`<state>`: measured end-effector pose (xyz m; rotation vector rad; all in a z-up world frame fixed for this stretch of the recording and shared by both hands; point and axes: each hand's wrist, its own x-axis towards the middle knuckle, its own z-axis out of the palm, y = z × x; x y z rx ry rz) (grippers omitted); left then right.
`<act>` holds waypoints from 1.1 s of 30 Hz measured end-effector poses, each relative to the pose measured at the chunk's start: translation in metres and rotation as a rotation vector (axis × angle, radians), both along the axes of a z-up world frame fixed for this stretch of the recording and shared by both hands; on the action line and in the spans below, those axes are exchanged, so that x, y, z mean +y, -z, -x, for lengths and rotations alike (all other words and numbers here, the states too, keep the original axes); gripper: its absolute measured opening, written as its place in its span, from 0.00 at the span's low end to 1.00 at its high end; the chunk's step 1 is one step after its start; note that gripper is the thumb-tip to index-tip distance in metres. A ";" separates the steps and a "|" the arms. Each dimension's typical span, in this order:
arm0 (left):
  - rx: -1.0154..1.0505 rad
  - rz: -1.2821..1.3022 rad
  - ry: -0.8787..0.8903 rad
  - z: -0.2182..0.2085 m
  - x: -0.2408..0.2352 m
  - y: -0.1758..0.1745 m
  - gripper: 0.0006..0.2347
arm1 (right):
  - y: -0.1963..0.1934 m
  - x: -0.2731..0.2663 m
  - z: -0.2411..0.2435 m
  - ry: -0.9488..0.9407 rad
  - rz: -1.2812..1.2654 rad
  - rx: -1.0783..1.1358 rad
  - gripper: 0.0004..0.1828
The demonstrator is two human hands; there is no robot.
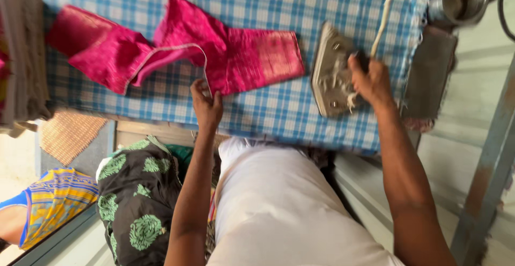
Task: The person irons a pink blouse on a checkered ironing board. They repeatedly smooth the fabric with their hands, move the garment to different positions, and use a metal iron to press various sections of the blouse.
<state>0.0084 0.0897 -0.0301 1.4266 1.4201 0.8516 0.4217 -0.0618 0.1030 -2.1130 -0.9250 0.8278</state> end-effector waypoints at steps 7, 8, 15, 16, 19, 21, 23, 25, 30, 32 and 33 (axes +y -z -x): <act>0.105 -0.003 0.066 0.014 0.007 0.012 0.15 | -0.002 0.047 0.051 -0.693 -0.024 -0.211 0.26; 0.080 -0.010 0.063 0.017 0.013 0.011 0.14 | 0.000 0.061 0.061 -0.768 -0.013 -0.282 0.27; -0.018 -0.058 0.099 0.010 0.007 -0.016 0.15 | 0.001 0.130 0.108 -0.638 0.063 -0.154 0.28; 0.038 -0.103 0.171 0.011 0.009 -0.020 0.15 | 0.001 0.144 0.113 -0.613 0.076 -0.126 0.27; 0.141 -0.177 0.304 0.013 0.007 -0.022 0.17 | 0.004 0.174 0.130 -0.555 0.080 -0.098 0.29; 0.120 -0.169 0.272 0.013 0.010 -0.021 0.19 | 0.005 0.192 0.141 -0.482 0.087 -0.069 0.30; 0.170 -0.189 0.240 0.013 0.009 -0.018 0.21 | 0.010 0.204 0.150 -0.356 0.126 -0.005 0.30; 0.199 -0.193 0.226 0.012 0.005 -0.015 0.22 | 0.017 0.207 0.159 -0.264 0.008 0.299 0.30; 0.197 -0.203 0.234 0.016 0.007 -0.021 0.26 | 0.035 0.217 0.191 -0.004 -0.236 0.730 0.25; 0.176 -0.165 0.253 0.033 0.002 -0.026 0.25 | 0.043 0.210 0.212 0.082 -0.325 0.702 0.27; 0.165 -0.152 0.269 0.042 0.004 -0.029 0.25 | 0.045 0.206 0.220 0.112 -0.322 0.711 0.27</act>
